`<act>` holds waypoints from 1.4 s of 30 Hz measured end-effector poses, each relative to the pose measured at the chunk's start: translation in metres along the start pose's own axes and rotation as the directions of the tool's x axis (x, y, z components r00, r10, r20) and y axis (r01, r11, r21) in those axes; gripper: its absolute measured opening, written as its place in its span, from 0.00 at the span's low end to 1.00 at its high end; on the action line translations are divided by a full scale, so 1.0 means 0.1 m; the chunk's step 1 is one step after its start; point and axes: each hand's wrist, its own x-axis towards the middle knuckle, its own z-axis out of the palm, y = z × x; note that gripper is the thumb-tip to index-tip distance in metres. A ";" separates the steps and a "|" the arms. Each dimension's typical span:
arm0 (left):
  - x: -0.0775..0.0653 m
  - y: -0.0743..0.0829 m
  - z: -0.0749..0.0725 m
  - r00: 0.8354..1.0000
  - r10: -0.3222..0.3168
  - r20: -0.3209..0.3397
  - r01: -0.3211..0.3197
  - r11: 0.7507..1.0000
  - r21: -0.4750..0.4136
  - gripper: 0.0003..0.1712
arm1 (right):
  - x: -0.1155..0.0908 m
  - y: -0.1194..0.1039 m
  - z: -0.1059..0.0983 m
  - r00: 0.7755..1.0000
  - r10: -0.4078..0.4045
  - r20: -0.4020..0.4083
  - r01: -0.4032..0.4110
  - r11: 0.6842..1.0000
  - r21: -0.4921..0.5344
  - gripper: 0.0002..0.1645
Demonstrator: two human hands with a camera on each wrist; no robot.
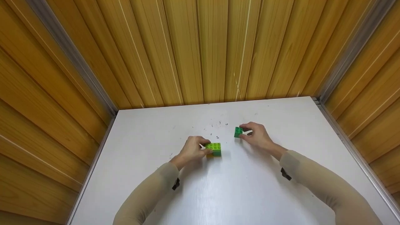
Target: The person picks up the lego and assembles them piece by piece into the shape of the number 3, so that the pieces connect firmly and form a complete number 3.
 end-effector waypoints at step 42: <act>0.01 0.00 0.01 1.000 0.021 0.012 -0.021 1.000 0.017 0.20 | -0.16 -0.42 0.12 0.992 -0.116 0.041 0.113 0.992 0.061 0.23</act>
